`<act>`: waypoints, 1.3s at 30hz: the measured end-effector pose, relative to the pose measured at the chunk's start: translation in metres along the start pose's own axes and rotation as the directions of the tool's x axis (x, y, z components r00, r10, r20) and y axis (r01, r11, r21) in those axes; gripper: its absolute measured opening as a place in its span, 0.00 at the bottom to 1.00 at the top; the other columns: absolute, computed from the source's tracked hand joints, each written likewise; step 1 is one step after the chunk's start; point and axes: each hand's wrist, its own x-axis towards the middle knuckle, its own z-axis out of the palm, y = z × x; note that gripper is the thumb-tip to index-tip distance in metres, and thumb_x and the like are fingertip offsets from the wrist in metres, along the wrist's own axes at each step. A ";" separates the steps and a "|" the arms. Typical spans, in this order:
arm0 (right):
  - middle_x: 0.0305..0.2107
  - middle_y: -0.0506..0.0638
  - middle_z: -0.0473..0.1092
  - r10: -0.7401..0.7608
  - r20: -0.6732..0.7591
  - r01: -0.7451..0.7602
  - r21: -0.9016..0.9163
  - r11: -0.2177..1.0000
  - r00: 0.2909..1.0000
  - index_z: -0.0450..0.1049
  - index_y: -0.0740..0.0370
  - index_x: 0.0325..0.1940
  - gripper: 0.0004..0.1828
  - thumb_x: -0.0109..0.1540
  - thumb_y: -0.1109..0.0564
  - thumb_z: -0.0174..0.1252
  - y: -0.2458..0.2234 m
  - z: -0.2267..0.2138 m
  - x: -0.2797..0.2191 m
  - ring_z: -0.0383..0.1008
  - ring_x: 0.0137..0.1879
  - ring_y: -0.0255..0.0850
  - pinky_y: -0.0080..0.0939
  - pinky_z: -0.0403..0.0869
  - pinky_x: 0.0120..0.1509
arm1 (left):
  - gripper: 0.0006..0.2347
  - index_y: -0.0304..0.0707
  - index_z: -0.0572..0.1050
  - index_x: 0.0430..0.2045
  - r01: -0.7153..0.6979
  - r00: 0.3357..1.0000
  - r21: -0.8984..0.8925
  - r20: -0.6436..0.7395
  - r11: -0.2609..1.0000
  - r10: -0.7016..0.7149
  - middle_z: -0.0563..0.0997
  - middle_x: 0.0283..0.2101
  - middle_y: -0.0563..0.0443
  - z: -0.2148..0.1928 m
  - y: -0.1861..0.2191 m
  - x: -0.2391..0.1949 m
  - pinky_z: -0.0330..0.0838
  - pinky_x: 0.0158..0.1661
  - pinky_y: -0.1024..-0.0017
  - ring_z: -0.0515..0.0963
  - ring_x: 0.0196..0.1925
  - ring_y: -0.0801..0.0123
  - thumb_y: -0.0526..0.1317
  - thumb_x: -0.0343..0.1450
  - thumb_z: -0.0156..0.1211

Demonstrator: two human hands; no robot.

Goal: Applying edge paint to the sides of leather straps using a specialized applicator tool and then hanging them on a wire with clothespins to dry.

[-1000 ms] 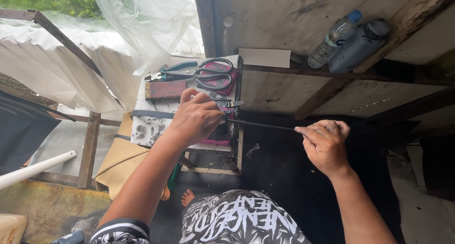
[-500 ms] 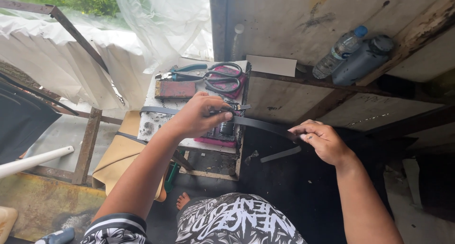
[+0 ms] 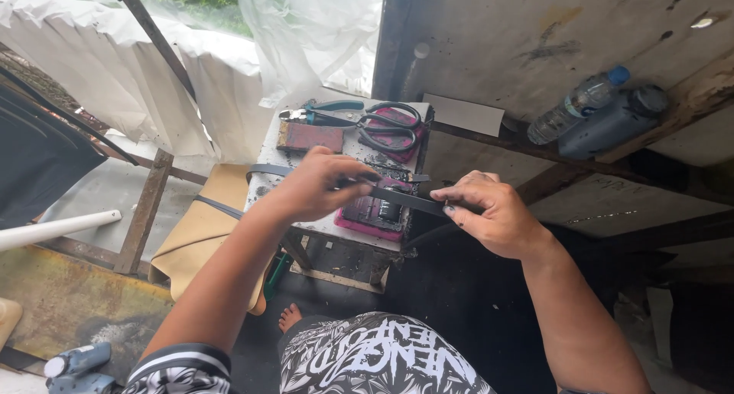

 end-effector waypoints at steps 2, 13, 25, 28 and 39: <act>0.30 0.47 0.79 -0.029 -0.003 0.029 -0.105 0.994 1.000 0.84 0.59 0.47 0.13 0.59 0.64 0.62 0.002 0.004 0.001 0.77 0.44 0.39 0.44 0.61 0.64 | 0.09 0.42 0.84 0.42 0.047 0.999 0.058 -0.004 0.997 -0.047 0.87 0.34 0.48 -0.014 -0.016 -0.014 0.60 0.58 0.63 0.83 0.38 0.58 0.43 0.71 0.65; 0.27 0.43 0.72 -0.378 -0.021 0.261 -0.687 0.678 0.925 0.83 0.50 0.46 0.14 0.59 0.63 0.63 0.022 0.044 0.004 0.68 0.43 0.36 0.51 0.59 0.62 | 0.05 0.58 0.84 0.35 0.160 0.966 0.445 -0.253 0.881 -0.048 0.85 0.33 0.66 -0.040 -0.080 -0.056 0.59 0.61 0.68 0.84 0.39 0.76 0.46 0.68 0.71; 0.26 0.42 0.72 -0.423 -0.117 0.226 -0.703 0.674 0.899 0.83 0.49 0.44 0.14 0.58 0.64 0.63 0.035 0.051 -0.007 0.67 0.44 0.37 0.52 0.60 0.60 | 0.03 0.63 0.83 0.31 0.063 0.956 0.703 -0.246 0.708 0.158 0.82 0.31 0.72 -0.024 -0.079 -0.051 0.56 0.61 0.61 0.75 0.45 0.78 0.49 0.68 0.71; 0.27 0.42 0.72 -0.409 -0.140 0.195 -0.712 0.675 0.902 0.83 0.49 0.43 0.14 0.59 0.64 0.63 0.039 0.044 -0.018 0.68 0.44 0.38 0.53 0.61 0.60 | 0.03 0.62 0.83 0.30 0.024 0.958 0.714 -0.218 0.700 0.189 0.82 0.29 0.72 -0.016 -0.073 -0.042 0.56 0.60 0.61 0.74 0.44 0.77 0.48 0.67 0.72; 0.27 0.41 0.73 -0.379 -0.258 0.075 -0.734 0.675 0.889 0.84 0.49 0.39 0.12 0.59 0.64 0.62 0.058 0.018 -0.067 0.69 0.45 0.38 0.54 0.60 0.62 | 0.04 0.57 0.81 0.25 -0.163 0.940 0.664 -0.119 0.730 0.319 0.81 0.28 0.67 0.020 -0.049 -0.007 0.56 0.56 0.59 0.73 0.43 0.72 0.43 0.65 0.73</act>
